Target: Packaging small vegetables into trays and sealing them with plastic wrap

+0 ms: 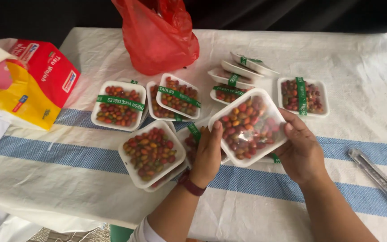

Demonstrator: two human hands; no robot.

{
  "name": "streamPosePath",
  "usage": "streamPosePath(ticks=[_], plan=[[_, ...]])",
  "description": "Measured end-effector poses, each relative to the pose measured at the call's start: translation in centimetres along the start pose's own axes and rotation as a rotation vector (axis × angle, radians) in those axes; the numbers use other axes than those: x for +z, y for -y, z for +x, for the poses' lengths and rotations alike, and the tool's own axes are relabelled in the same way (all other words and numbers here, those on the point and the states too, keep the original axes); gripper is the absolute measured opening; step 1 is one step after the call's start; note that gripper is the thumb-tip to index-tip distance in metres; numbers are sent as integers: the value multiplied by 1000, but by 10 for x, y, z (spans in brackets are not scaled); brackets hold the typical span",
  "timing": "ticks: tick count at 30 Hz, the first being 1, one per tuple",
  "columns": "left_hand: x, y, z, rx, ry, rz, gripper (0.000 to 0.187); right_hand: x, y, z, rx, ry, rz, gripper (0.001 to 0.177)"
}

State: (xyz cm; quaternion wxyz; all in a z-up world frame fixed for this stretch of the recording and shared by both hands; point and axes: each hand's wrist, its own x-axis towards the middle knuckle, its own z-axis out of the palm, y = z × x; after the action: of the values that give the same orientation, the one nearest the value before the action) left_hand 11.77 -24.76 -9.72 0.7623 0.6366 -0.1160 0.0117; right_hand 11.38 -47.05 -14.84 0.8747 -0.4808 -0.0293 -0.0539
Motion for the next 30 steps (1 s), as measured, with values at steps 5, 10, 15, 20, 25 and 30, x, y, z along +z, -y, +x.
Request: streamPosePath(ticks=[5, 10, 15, 20, 25, 30], plan=[[-3, 2, -5, 18, -101, -60, 49, 3, 2, -10, -11, 14, 21, 47], [-2, -1, -6, -276, -266, 15, 71, 30, 24, -24, 64, 52, 29, 43], [-2, 6, -6, -187, -277, 17, 67, 27, 24, -24, 75, 40, 7, 36], [-2, -8, -6, -200, -298, 73, 74, 19, 16, -20, 101, 106, 125, 38], [-5, 4, -2, 123, -243, 162, 54, 30, 18, -21, 72, 70, 108, 43], [0, 6, -5, 139, -94, 183, 63, 32, 20, -20, 25, -28, -4, 36]])
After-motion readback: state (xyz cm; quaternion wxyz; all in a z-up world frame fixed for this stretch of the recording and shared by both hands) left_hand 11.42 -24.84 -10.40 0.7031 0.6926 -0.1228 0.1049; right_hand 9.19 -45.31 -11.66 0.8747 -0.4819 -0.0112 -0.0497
